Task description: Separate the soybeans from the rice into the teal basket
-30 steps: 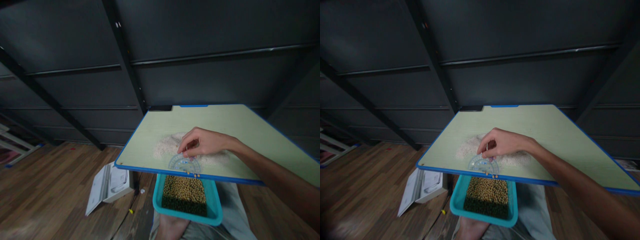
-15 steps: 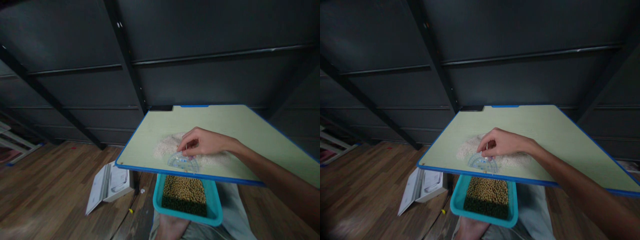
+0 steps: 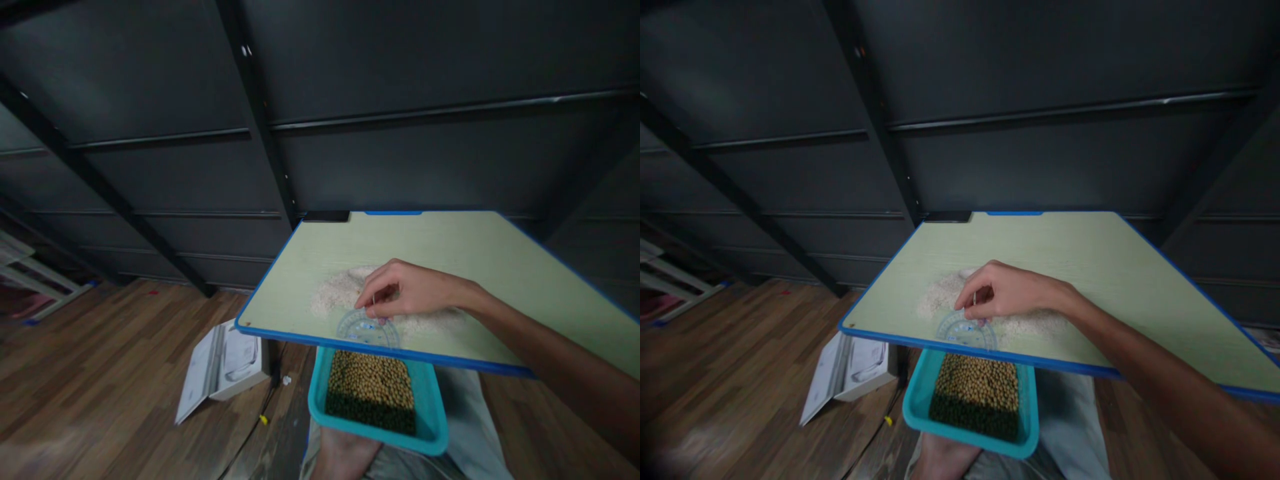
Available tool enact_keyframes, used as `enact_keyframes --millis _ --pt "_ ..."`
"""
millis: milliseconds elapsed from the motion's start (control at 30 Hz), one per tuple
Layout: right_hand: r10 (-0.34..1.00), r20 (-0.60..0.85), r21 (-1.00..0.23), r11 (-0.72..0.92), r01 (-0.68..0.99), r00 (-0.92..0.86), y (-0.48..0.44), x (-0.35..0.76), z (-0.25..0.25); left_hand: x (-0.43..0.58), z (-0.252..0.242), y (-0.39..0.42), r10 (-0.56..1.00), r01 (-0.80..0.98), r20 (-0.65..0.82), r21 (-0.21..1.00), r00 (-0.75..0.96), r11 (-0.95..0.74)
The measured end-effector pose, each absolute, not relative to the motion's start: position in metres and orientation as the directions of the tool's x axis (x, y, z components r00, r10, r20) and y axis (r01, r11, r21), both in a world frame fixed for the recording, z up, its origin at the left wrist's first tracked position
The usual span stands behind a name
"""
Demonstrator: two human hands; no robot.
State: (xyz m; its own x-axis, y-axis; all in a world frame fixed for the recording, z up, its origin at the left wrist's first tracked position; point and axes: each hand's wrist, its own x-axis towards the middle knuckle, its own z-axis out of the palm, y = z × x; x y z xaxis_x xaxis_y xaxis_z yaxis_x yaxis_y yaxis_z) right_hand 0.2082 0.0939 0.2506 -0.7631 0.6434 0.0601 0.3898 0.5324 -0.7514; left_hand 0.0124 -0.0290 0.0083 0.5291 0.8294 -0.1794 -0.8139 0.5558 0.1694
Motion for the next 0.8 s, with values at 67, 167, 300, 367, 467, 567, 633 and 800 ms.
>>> enact_keyframes --millis 67,167,300,367,467,567,633,800 --pt "0.645 0.113 -0.690 0.598 0.408 -0.755 0.094 0.210 0.252 0.014 0.014 -0.030 0.820 -0.808 -0.182 0.155 0.543 0.569" --pt "0.656 0.137 -0.634 0.634 0.444 -0.742 0.095 0.214 0.253 0.014 0.015 -0.029 0.817 -0.809 -0.168 0.131 0.552 0.573" --pt "0.690 0.197 -0.637 0.630 0.444 -0.696 0.099 0.207 0.255 -0.001 0.014 -0.028 0.835 -0.823 -0.141 0.150 0.531 0.548" --pt "0.699 0.233 -0.634 0.636 0.440 -0.676 0.101 0.192 0.255 -0.014 0.024 -0.028 0.843 -0.824 -0.119 0.176 0.525 0.538" --pt "0.669 0.290 -0.585 0.690 0.426 -0.684 0.106 0.154 0.255 -0.037 0.046 -0.027 0.870 -0.846 -0.135 0.205 0.474 0.493" --pt "0.613 0.347 -0.562 0.742 0.366 -0.710 0.116 0.114 0.254 -0.061 0.058 -0.024 0.907 -0.885 -0.230 0.231 0.353 0.403" --pt "0.587 0.375 -0.552 0.763 0.336 -0.717 0.125 0.092 0.254 -0.077 0.056 -0.020 0.892 -0.877 -0.297 0.241 0.341 0.416" --pt "0.578 0.337 -0.566 0.755 0.331 -0.743 0.143 0.061 0.247 -0.107 0.042 -0.011 0.911 -0.884 -0.356 0.332 0.207 0.330"
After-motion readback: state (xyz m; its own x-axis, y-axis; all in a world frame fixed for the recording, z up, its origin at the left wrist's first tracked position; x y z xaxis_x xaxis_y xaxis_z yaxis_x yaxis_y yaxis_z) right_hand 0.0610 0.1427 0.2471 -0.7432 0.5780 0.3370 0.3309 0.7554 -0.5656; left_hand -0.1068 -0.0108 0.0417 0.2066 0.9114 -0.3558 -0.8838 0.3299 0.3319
